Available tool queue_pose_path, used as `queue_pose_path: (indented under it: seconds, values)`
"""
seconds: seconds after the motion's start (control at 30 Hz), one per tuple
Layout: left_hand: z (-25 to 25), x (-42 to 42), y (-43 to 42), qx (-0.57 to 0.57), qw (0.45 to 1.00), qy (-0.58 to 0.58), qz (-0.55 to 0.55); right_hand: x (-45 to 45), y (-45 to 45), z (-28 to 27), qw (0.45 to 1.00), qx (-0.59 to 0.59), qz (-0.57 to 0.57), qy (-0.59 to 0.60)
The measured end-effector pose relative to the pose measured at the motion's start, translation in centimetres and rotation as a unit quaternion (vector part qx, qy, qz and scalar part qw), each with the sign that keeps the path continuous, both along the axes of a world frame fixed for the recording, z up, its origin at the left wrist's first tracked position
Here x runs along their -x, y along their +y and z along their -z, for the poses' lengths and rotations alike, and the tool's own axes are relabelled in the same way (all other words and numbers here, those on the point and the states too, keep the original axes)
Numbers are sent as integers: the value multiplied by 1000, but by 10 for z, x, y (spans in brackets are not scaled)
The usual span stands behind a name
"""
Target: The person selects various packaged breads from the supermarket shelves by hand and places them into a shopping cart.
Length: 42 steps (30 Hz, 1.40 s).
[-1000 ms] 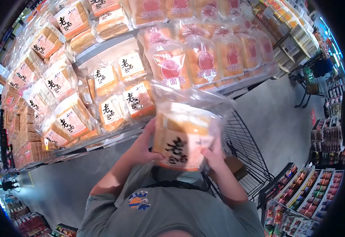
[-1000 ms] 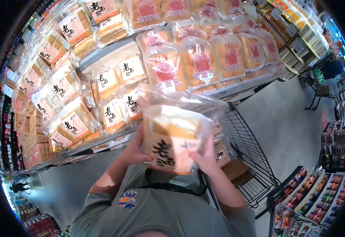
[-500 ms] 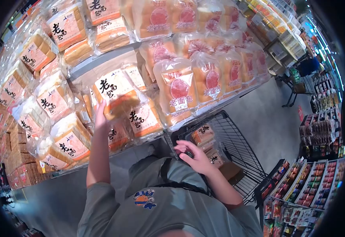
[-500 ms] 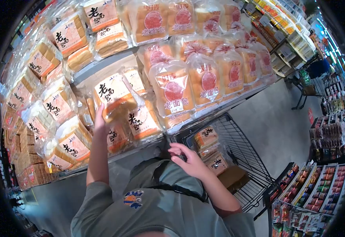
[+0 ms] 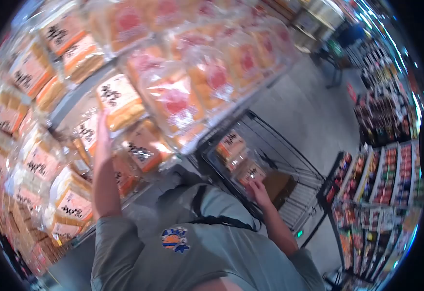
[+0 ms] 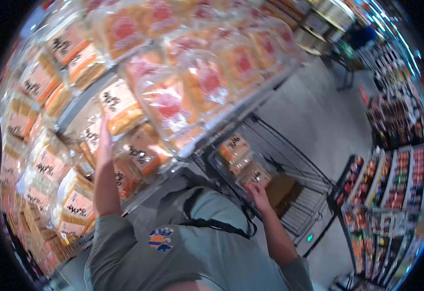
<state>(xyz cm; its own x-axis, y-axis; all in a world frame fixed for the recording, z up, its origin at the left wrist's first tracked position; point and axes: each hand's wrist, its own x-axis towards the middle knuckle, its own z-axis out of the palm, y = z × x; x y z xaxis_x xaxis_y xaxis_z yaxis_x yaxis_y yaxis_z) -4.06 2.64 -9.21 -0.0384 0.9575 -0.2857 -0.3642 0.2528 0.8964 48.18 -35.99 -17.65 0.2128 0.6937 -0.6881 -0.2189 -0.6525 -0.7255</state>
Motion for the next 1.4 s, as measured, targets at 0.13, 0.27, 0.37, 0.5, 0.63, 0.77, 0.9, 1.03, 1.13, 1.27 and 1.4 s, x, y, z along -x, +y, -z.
queue_pose_path:
  seconds: [0.13, 0.27, 0.37, 0.5, 0.63, 0.77, 0.9, 1.03, 1.13, 1.27, 1.4]
  values:
    - [30, 30, 6, -88, 988, 90, -86, -34, -33, 47, 995, 26, 82, -48]
    - [-52, -10, -53, -47, 966, 147, -207, -72, -49, 107, 980, 40, 190, -34]
    - [-51, -16, -93, -111, 955, 178, -207, -79, -46, 107, 970, 39, 221, -92]
    - [-51, -44, -148, -174, 934, 250, -186, -104, -67, 198, 967, 42, 249, -17]
    - [-59, -68, -189, -175, 930, 267, -183, -107, -57, 243, 967, 111, 221, -58]
    - [-75, -58, -218, -199, 917, 291, -184, -108, -47, 277, 942, 242, 193, -131]
    - [-97, -65, -234, -174, 918, 304, -184, -107, -18, 256, 957, 219, 130, -139]
    - [-103, -80, -240, -157, 907, 331, -205, -98, 3, 203, 924, 297, 129, -205]
    - [-95, -96, -245, -160, 905, 356, -168, -104, 0, 204, 927, 265, 130, -233]
    - [-85, -119, -251, -135, 899, 393, -134, -103, 6, 164, 920, 210, 93, -317]
    - [-68, -145, -255, -129, 883, 443, -82, -107, -4, 122, 918, 91, 90, -374]
